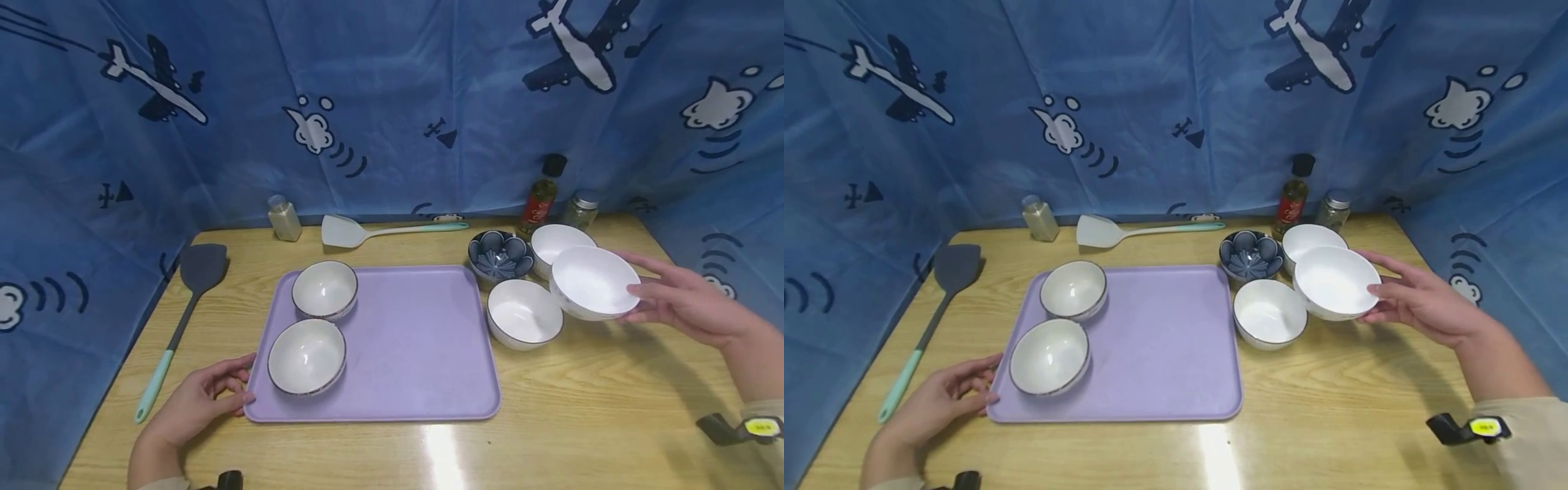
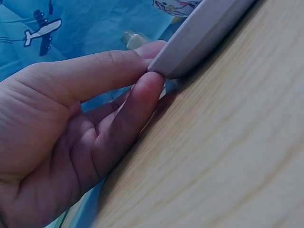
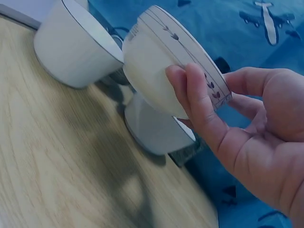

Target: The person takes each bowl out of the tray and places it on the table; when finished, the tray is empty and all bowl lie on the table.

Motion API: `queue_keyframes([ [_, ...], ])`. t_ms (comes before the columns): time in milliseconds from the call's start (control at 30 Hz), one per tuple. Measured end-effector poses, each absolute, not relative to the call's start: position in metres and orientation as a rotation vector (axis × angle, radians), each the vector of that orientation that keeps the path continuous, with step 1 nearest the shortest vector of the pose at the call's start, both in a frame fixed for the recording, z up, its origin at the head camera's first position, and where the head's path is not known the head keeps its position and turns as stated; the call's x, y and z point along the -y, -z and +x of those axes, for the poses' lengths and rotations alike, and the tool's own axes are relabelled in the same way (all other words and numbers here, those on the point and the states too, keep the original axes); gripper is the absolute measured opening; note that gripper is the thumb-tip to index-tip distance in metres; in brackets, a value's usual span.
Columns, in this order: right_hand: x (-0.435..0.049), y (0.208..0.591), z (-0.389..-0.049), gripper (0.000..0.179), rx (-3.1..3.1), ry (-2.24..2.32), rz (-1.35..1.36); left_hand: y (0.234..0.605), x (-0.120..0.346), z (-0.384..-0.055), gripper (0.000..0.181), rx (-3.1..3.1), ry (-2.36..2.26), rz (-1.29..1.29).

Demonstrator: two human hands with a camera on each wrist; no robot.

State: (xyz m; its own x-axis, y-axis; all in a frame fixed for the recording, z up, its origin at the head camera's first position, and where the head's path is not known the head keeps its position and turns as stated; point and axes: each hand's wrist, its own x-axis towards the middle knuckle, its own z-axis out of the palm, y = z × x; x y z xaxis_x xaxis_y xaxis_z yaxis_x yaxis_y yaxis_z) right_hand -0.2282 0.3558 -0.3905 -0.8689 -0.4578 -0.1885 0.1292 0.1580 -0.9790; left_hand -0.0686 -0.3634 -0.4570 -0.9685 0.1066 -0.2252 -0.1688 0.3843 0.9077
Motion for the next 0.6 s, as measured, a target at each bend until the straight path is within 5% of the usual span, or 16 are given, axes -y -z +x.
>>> queue_keyframes([
  [600,-0.379,0.413,-0.234,0.061,-1.958,1.742,-0.387,0.457,0.363,-0.069,0.071,-2.400,-1.611,-0.078],
])
